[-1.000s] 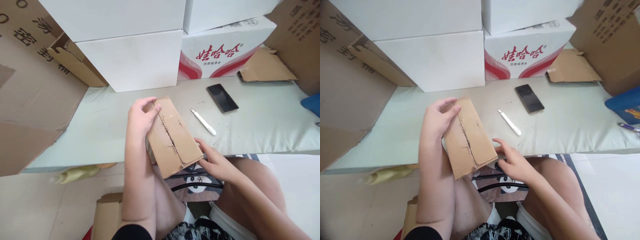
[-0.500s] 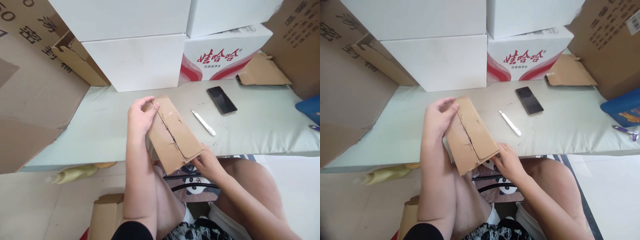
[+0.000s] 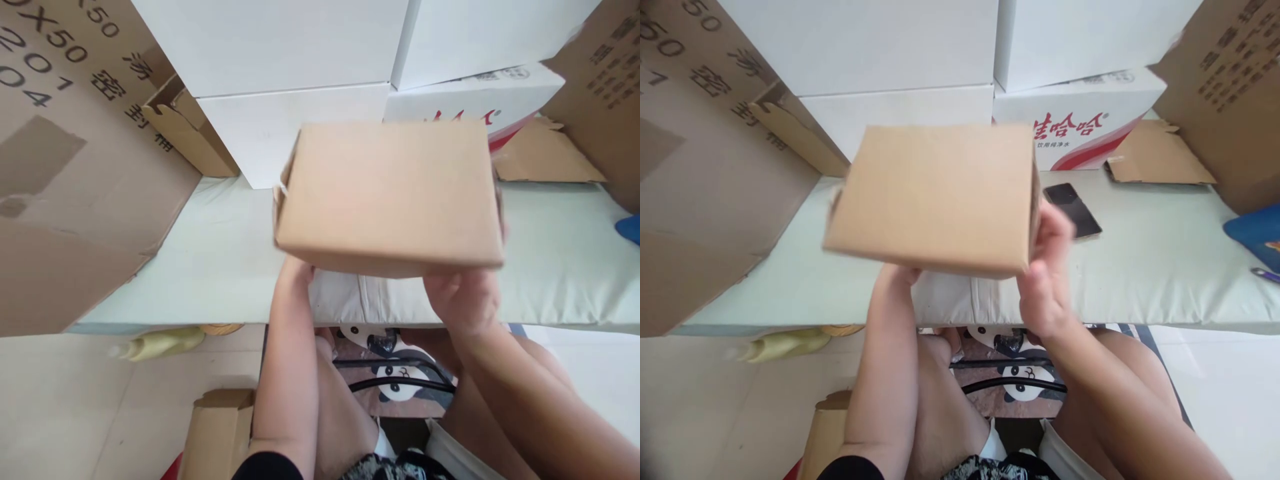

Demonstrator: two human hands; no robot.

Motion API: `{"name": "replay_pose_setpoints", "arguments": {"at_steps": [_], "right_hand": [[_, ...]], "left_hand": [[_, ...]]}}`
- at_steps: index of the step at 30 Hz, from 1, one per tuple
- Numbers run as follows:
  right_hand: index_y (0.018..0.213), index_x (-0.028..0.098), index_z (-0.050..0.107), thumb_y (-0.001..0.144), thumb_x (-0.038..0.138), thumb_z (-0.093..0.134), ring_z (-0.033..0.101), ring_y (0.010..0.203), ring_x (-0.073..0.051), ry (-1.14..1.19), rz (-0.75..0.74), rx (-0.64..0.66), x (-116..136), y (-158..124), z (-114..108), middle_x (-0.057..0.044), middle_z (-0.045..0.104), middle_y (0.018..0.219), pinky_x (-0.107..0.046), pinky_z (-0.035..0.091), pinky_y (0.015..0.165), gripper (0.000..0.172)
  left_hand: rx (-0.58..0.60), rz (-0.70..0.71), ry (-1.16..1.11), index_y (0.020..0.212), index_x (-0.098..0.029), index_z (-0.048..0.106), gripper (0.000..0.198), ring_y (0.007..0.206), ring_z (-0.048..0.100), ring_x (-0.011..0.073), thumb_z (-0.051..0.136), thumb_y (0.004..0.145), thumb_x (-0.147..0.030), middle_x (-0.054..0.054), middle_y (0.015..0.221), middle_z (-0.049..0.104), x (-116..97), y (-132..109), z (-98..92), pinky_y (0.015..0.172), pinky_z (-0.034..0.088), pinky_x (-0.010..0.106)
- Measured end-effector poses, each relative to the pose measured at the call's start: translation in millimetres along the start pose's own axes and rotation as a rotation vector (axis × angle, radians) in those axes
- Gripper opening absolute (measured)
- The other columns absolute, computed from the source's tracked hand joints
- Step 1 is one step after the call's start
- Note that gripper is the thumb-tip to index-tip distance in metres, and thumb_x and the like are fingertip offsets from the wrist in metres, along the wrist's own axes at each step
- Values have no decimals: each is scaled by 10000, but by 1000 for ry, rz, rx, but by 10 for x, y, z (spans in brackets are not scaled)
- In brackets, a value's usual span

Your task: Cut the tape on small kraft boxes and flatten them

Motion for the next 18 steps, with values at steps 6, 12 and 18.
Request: {"name": "replay_pose_setpoints", "arguments": {"at_steps": [6, 12, 18], "right_hand": [[1623, 388, 106, 710, 780, 704, 76, 1605, -404, -175, -187, 425, -125, 88, 54, -40, 84, 1730, -645, 219, 1257, 1160], [1627, 380, 102, 868, 705, 590, 323, 1537, -366, -115, 20, 312, -401, 55, -132, -81, 254, 1692, -594, 369, 1194, 960], [1627, 352, 132, 942, 666, 484, 548, 1372, -338, -29, 310, 175, -678, 5, -68, -125, 489, 1547, -506, 530, 1012, 831]], "left_hand": [[262, -222, 66, 1376, -314, 577, 584, 1132, 660, 302, 755, 823, -369, 113, 1137, 732, 224, -96, 212, 881, 568, 436], [335, -106, 11, 1095, -234, 712, 412, 1107, 679, 319, 727, 802, -523, 105, 1089, 759, 209, -13, 339, 912, 561, 471], [412, -17, -275, 1260, -264, 647, 772, 1231, 657, 362, 587, 741, -833, 110, 1238, 733, 51, -115, 416, 973, 567, 518]]}}
Point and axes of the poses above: each hand's wrist, its own y-axis towards the middle knuckle, its own z-axis out of the palm, x = y × z, the point moved 6 cm from there along y, towards the middle knuckle
